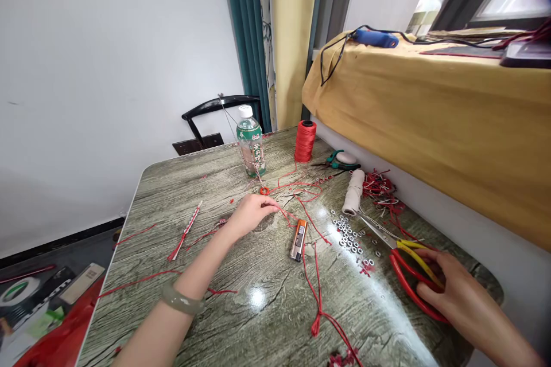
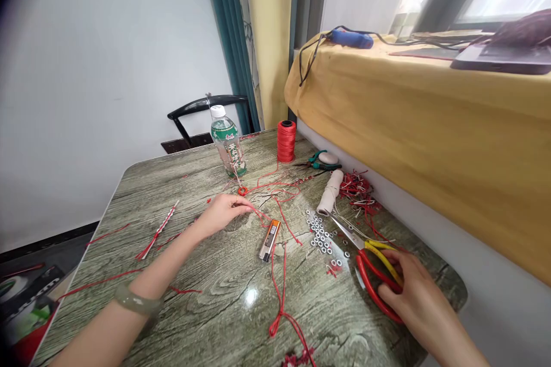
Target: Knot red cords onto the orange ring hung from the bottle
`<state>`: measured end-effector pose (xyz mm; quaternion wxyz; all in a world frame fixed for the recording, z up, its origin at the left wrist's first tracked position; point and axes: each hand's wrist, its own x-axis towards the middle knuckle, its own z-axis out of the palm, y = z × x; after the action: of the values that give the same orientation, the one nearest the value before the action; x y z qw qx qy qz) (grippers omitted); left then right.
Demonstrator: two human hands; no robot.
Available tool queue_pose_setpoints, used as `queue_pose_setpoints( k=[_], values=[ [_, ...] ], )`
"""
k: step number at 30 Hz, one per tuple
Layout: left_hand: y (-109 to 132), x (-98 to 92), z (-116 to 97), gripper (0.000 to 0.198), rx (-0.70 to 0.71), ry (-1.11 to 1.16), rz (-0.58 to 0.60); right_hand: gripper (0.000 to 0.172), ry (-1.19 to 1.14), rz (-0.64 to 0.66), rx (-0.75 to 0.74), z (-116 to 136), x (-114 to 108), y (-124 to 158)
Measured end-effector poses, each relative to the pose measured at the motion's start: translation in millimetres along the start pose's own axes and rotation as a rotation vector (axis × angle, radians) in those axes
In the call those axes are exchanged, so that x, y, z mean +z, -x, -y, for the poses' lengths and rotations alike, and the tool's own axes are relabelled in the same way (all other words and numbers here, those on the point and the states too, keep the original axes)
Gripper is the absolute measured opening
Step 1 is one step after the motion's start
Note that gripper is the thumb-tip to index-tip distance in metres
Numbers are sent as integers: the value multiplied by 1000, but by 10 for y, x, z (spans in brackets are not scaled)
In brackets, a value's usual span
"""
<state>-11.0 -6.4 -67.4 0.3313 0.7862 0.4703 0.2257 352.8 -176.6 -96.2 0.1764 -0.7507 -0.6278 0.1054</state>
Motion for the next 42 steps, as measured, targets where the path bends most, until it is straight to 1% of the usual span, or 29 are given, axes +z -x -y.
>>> queue_pose_setpoints(
  k=[2,4,6,7,8,9,10,11,12,13,15,16,17,19,21,26,31,34,36,39,42],
  values=[
    [26,-16,18,21,-12,27,-47,40,12,20,-19,-46,23,7],
    [47,-35,33,21,-7,56,-106,39,44,-10,-77,10,-2,38],
    [60,-50,44,19,20,85,-162,37,90,-111,-164,190,-52,100],
    [63,-55,47,18,35,98,-181,35,114,-165,-196,329,-73,140],
    [66,-58,49,17,46,111,-196,31,74,-176,-260,496,-85,183],
    [67,-59,49,16,52,124,-204,27,9,-72,-351,682,-84,223],
    [69,-58,48,16,54,134,-210,25,-61,58,-426,875,-70,256],
    [71,-55,45,16,53,142,-214,23,-117,218,-508,1063,-42,278],
    [75,-51,40,15,50,149,-218,22,-149,386,-563,1233,-6,285],
    [81,-47,34,15,47,156,-220,19,-172,494,-604,1375,36,279],
    [100,-40,22,16,48,167,-219,10,-182,567,-625,1555,119,231],
    [113,-37,17,16,50,171,-215,8,-188,584,-634,1597,152,195],
    [127,-34,12,16,53,174,-208,9,-198,594,-637,1614,176,156],
    [159,-29,3,16,62,179,-187,13,-256,609,-621,1610,195,74],
    [191,-22,-13,15,80,177,-153,14,-354,590,-561,1604,186,-7],
    [259,16,-121,14,132,180,-80,18,-581,441,-344,1656,204,-188],
    [311,136,-245,13,177,201,-28,19,-797,377,-183,1631,343,-300],
    [342,233,-290,13,173,238,-13,20,-880,369,-115,1617,381,-334],
    [362,288,-312,13,159,262,-20,21,-944,391,-89,1626,384,-343],
    [383,351,-332,14,140,286,-28,22,-1036,420,-49,1640,389,-339],
    [392,397,-339,15,112,319,-26,21,-1126,422,10,1625,411,-339]
  ],
)
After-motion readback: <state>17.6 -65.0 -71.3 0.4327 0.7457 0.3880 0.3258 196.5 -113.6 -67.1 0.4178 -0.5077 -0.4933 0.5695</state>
